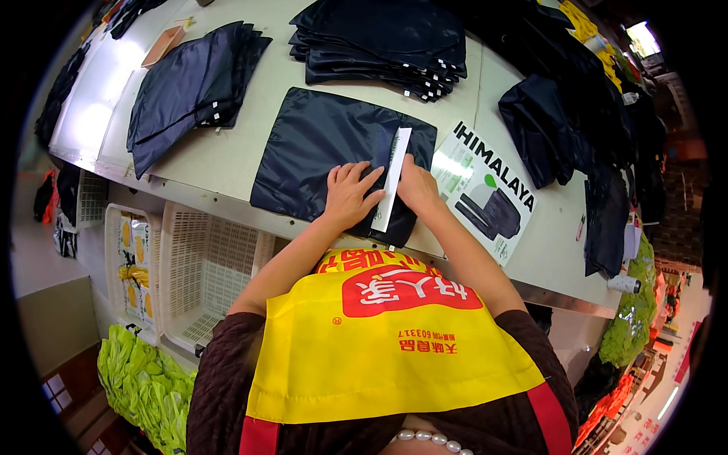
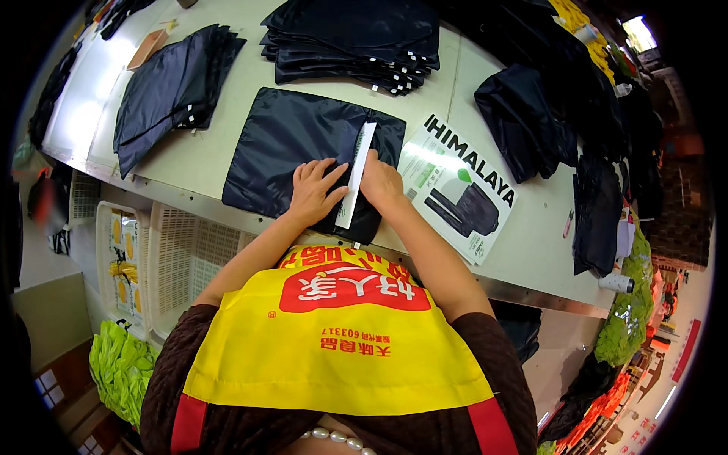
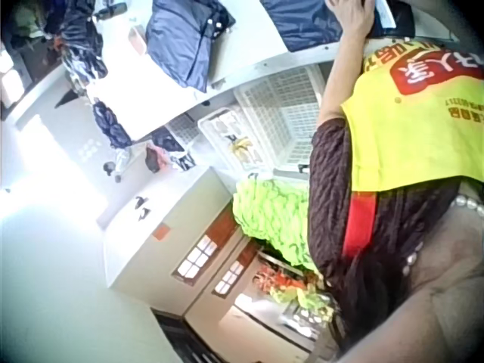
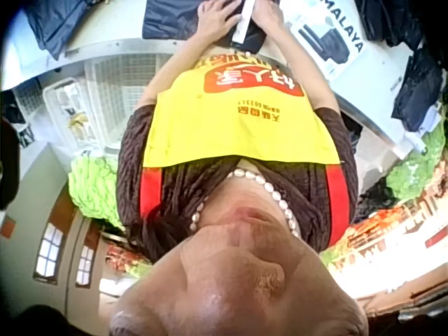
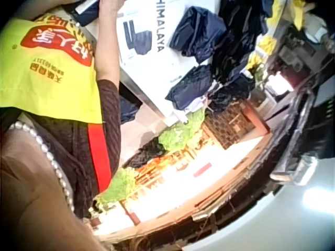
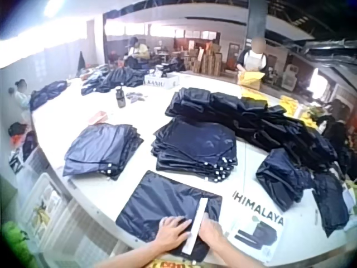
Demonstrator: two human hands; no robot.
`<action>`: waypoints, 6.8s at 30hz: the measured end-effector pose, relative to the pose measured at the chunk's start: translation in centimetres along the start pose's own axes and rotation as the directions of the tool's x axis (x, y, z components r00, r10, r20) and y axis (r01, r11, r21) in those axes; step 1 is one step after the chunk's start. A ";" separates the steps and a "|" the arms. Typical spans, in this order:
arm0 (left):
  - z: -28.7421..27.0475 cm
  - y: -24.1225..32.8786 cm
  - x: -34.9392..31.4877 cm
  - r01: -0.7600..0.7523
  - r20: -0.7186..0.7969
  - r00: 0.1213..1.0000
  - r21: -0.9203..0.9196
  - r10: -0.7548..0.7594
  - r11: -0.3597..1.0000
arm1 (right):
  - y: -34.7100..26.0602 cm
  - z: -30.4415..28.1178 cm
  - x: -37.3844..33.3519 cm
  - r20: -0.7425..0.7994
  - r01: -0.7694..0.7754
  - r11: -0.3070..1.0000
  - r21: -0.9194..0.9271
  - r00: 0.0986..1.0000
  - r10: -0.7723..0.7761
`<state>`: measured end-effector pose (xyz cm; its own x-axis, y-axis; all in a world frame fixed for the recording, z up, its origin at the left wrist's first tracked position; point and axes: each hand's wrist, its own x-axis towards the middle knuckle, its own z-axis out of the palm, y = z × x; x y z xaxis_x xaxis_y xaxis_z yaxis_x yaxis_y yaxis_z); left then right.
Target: The person repeatedly picks a folded black pouch from a stack, inserts a printed paper into it, and places the pouch on a growing pile. The person handles the pouches and papers by hand on a worktable in a warehouse-like setting.
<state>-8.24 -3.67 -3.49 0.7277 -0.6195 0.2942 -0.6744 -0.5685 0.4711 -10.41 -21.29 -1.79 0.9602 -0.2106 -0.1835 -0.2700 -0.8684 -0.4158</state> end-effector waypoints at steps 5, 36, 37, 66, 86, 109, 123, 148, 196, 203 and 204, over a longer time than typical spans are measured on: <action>0.5 0.4 -0.2 0.016 0.012 1.000 0.065 -0.017 0.998 | -0.4 -0.2 -0.3 -0.076 -0.085 0.996 0.020 0.993 0.086; -15.4 3.2 -0.9 0.147 0.308 0.573 -0.950 -0.760 -0.274 | -5.2 -5.0 -9.1 -0.056 0.073 0.176 0.982 0.994 -0.096; -16.4 2.1 -0.3 0.142 0.192 0.546 -0.981 -0.816 -0.136 | -5.5 -7.8 -9.3 0.236 -0.225 0.116 0.967 0.967 -0.097; -2.6 -10.7 27.3 -0.273 0.171 0.962 0.663 0.214 0.697 | 14.6 -9.0 -14.9 0.152 -0.224 0.942 -0.249 0.952 0.266; -2.9 -10.8 17.3 -0.509 0.333 0.857 0.425 0.394 0.748 | 16.4 -8.7 -15.7 0.090 -0.064 0.923 -0.379 0.990 0.106; 0.2 1.3 8.3 0.302 -0.188 0.936 -0.009 -0.298 0.953 | 20.7 -12.4 -17.6 -0.219 0.156 0.934 -0.321 0.947 -0.234; 2.1 1.1 9.2 0.342 -0.222 0.920 0.060 -0.322 0.938 | 14.4 -17.5 -9.9 -0.615 0.293 0.794 0.533 0.779 0.126; -5.9 0.8 8.8 0.201 0.067 0.979 -0.366 -0.190 0.908 | 12.1 -17.1 -3.9 0.280 -0.169 0.793 0.585 0.960 -0.003; -4.6 1.8 4.2 -0.013 -0.326 0.944 -0.186 -0.049 0.982 | 14.1 -16.8 -2.6 0.525 -0.452 0.610 0.651 0.848 0.068; -3.8 2.3 4.0 -0.048 -0.387 0.921 -0.217 -0.041 0.975 | 15.3 -16.8 -4.0 0.534 -0.451 0.611 0.650 0.843 0.054; -3.8 2.4 4.0 -0.072 -0.378 0.926 -0.192 -0.006 0.979 | 15.4 -16.8 -4.1 0.527 -0.449 0.607 0.656 0.848 0.057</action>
<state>-6.51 -5.48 1.97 0.7249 -0.3655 0.5838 -0.6885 -0.4075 0.5998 -17.31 -41.32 7.56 0.7607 0.0085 -0.6490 -0.6419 -0.1386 -0.7542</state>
